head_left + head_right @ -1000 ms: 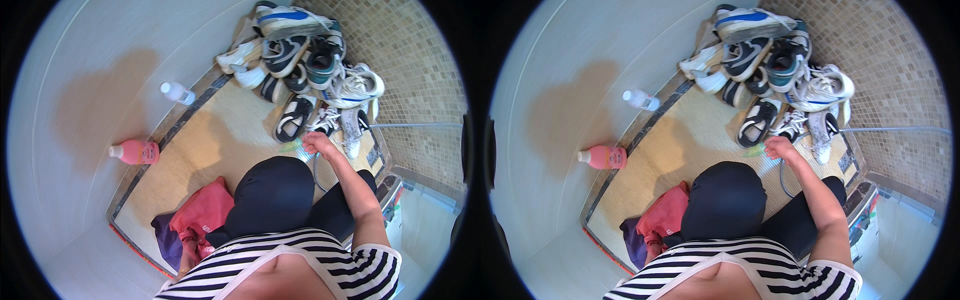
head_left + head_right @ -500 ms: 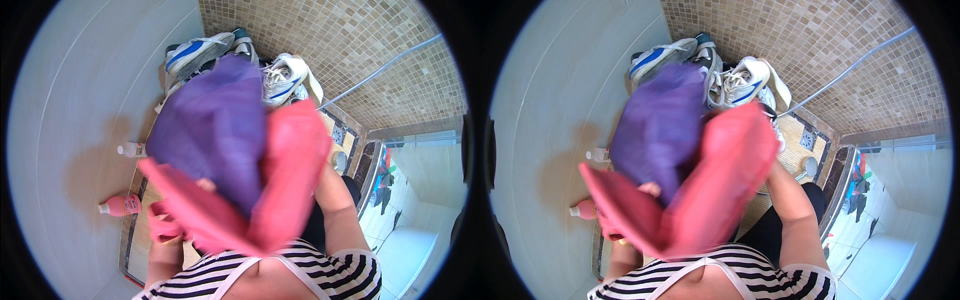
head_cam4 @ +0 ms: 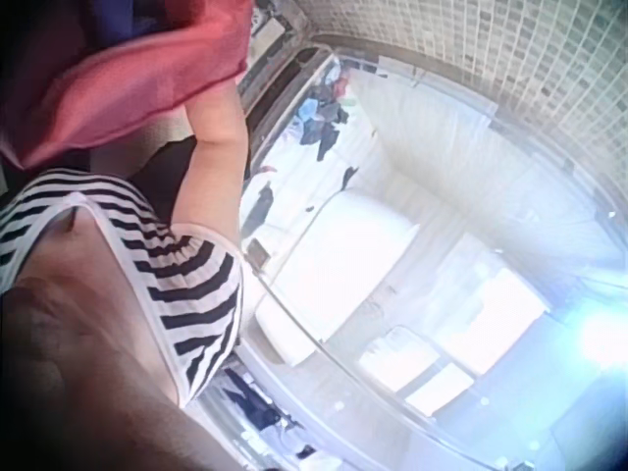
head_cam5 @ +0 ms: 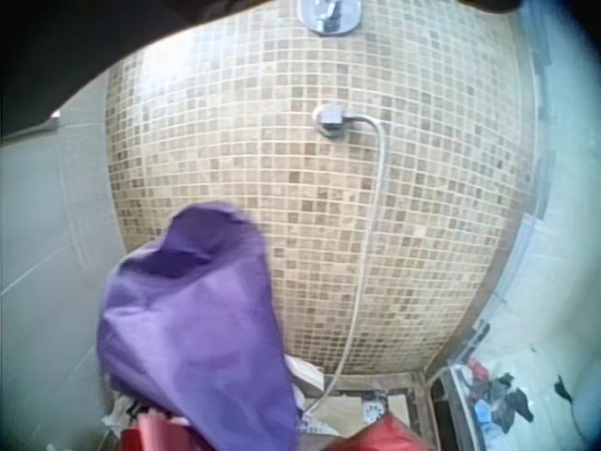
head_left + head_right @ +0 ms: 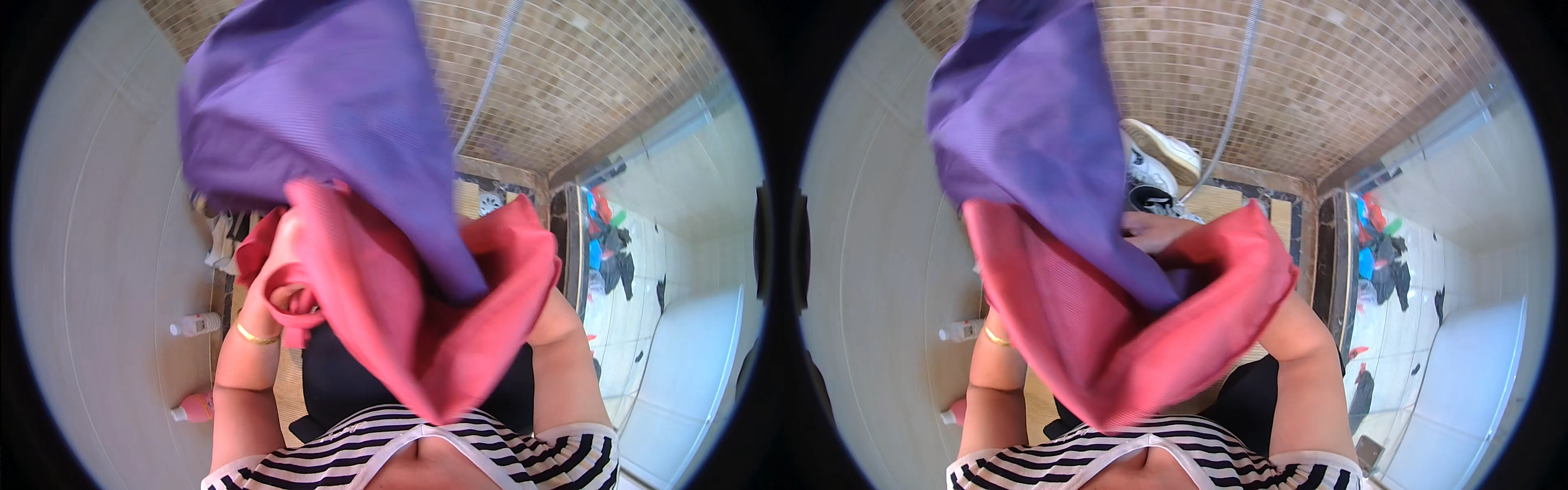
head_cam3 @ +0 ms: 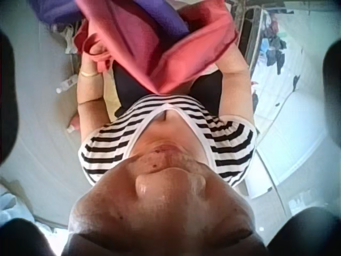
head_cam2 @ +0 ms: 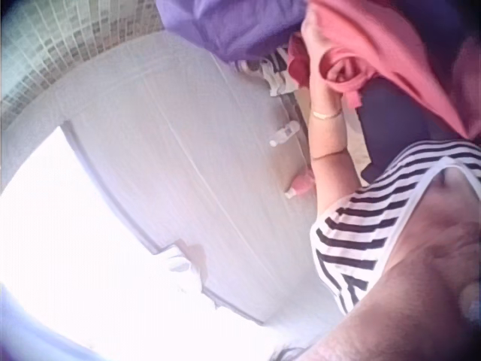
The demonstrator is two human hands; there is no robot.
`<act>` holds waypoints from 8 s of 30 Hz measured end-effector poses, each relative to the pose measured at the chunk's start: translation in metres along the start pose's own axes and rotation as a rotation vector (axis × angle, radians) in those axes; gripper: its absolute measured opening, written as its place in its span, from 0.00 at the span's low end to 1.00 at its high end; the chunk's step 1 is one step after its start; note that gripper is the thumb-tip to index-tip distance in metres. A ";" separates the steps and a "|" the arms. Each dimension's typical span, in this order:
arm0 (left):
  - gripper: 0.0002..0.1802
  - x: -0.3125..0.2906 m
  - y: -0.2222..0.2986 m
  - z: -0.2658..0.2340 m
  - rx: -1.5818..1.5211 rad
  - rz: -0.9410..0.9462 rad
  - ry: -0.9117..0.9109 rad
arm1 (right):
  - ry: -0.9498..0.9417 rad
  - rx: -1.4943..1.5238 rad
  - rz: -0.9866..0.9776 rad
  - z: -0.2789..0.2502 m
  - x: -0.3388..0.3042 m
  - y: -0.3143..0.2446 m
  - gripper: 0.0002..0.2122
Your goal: The person sits on the bathroom floor and unpacks multiple pairs of shoes from bags, then uses a handheld showerhead to rinse the shoes and the floor.
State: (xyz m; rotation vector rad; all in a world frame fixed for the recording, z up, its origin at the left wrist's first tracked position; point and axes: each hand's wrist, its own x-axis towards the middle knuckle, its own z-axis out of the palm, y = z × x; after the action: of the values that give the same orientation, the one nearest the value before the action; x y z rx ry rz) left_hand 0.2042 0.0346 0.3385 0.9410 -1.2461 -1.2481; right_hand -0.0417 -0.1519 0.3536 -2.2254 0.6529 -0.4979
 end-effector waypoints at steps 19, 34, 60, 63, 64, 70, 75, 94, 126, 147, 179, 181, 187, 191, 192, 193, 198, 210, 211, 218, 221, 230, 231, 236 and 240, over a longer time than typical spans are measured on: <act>0.13 0.094 -0.045 0.050 0.695 -0.068 -0.489 | 0.104 0.373 0.175 -0.128 -0.047 0.102 0.25; 0.11 0.260 -0.052 0.016 0.950 0.435 -0.289 | 0.217 0.831 0.450 -0.087 -0.061 0.113 0.43; 0.54 0.046 0.298 -0.001 0.732 -0.799 -0.537 | 0.149 0.533 0.568 -0.230 -0.111 -0.274 0.25; 0.56 -0.012 0.337 0.039 0.170 -0.912 -0.371 | 0.382 0.399 0.575 -0.258 -0.086 -0.307 0.24; 0.57 -0.026 0.354 0.064 -0.167 -0.903 -0.307 | 0.478 0.361 0.551 -0.265 -0.075 -0.318 0.23; 0.49 -0.057 0.479 0.188 -1.041 -0.645 0.157 | 0.721 0.129 0.390 -0.237 -0.021 -0.407 0.21; 0.27 -0.042 0.563 0.173 -0.831 -0.536 1.039 | 0.484 0.019 0.067 -0.186 0.040 -0.552 0.19; 0.24 -0.103 0.761 -0.039 -0.566 -0.172 1.096 | 0.013 -0.235 -0.342 -0.133 0.133 -0.830 0.18; 0.30 -0.057 0.865 -0.321 0.194 0.200 1.412 | 0.085 0.144 -0.372 -0.159 0.524 -0.894 0.42; 0.35 -0.039 0.919 -0.629 1.668 -0.535 0.985 | 0.118 -0.458 -0.897 0.086 0.833 -0.875 0.21; 0.41 -0.052 0.883 -0.686 1.771 -0.751 0.832 | -0.369 -0.444 -0.899 0.233 0.634 -0.974 0.11; 0.39 -0.054 0.913 -0.672 1.731 -0.840 0.798 | -0.265 0.081 -0.830 0.229 0.637 -1.000 0.14; 0.38 -0.049 0.957 -0.653 1.870 -0.847 0.719 | -0.240 -0.150 -0.754 0.261 0.673 -1.026 0.21; 0.42 -0.036 0.943 -0.627 1.880 -0.656 0.651 | -0.331 -0.539 -0.720 0.289 0.667 -0.997 0.17; 0.44 -0.034 0.935 -0.616 1.878 -0.635 0.590 | -0.359 -0.589 -0.729 0.288 0.654 -0.991 0.16; 0.44 -0.047 0.918 -0.625 1.835 -0.665 0.557 | -0.398 -0.581 -0.734 0.282 0.636 -0.996 0.15; 0.40 -0.122 0.845 -0.648 1.847 -0.679 0.541 | -0.429 -0.294 -0.635 0.161 0.511 -0.996 0.13; 0.25 -0.075 0.881 -0.562 1.694 0.045 0.969 | -0.391 -0.054 0.729 0.035 0.240 -0.651 0.33; 0.24 -0.067 0.875 -0.534 1.652 0.096 0.965 | -0.373 -0.082 0.804 0.034 0.237 -0.636 0.33; 0.17 -0.006 0.793 -0.343 1.202 0.133 0.617 | -0.013 -0.222 0.919 -0.001 0.303 -0.555 0.36; 0.15 0.012 0.762 -0.282 1.051 0.106 0.398 | -0.035 -0.197 0.904 -0.027 0.295 -0.528 0.29; 0.13 0.051 0.773 -0.184 0.938 0.181 -0.091 | 0.200 0.461 1.076 -0.151 0.176 -0.514 0.12; 0.13 0.055 0.775 -0.175 0.930 0.184 -0.110 | 0.295 0.528 1.080 -0.176 0.174 -0.516 0.11; 0.13 0.067 0.782 -0.128 0.949 0.177 -0.180 | 0.755 0.710 0.833 -0.315 0.200 -0.511 0.10; 0.12 0.070 0.781 -0.083 0.914 0.178 -0.179 | 0.972 0.583 0.652 -0.417 0.239 -0.504 0.14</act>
State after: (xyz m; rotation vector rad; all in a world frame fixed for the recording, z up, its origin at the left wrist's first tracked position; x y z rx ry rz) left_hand 0.3975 0.0605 1.1027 1.3228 -2.0592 -0.5935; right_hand 0.0775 -0.2276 1.0353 -1.0340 1.4241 -1.2281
